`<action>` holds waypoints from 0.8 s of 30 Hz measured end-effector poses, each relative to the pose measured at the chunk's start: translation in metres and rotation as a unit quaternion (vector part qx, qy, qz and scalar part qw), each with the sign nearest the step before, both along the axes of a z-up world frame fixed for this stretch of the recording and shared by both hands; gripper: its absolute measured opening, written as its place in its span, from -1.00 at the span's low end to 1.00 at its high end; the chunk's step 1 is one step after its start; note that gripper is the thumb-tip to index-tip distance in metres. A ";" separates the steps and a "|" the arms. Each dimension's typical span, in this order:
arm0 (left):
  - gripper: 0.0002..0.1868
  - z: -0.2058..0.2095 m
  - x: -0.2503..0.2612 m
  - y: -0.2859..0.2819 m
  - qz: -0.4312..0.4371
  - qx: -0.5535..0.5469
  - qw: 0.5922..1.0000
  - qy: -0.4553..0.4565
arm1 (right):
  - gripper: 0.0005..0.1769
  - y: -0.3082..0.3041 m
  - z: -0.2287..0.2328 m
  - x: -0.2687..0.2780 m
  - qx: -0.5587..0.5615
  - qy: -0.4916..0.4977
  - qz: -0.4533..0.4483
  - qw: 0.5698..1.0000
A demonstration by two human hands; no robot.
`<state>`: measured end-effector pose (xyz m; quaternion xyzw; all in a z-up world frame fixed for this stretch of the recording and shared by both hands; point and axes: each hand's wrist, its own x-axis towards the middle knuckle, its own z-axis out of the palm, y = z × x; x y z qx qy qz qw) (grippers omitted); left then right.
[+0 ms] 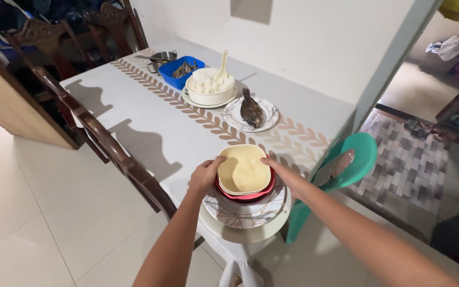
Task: The recorder scoops cooked rice from a rice cooker into a large bowl, carries it to a dining table, and portioning it into individual smaller bowls for a meal.
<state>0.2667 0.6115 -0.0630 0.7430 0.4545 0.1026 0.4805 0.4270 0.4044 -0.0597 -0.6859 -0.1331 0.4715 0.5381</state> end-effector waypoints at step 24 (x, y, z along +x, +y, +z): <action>0.00 -0.030 0.222 0.086 -0.281 -0.054 0.958 0.006 | 0.10 0.041 -0.052 0.128 0.007 -0.034 -0.297 0.954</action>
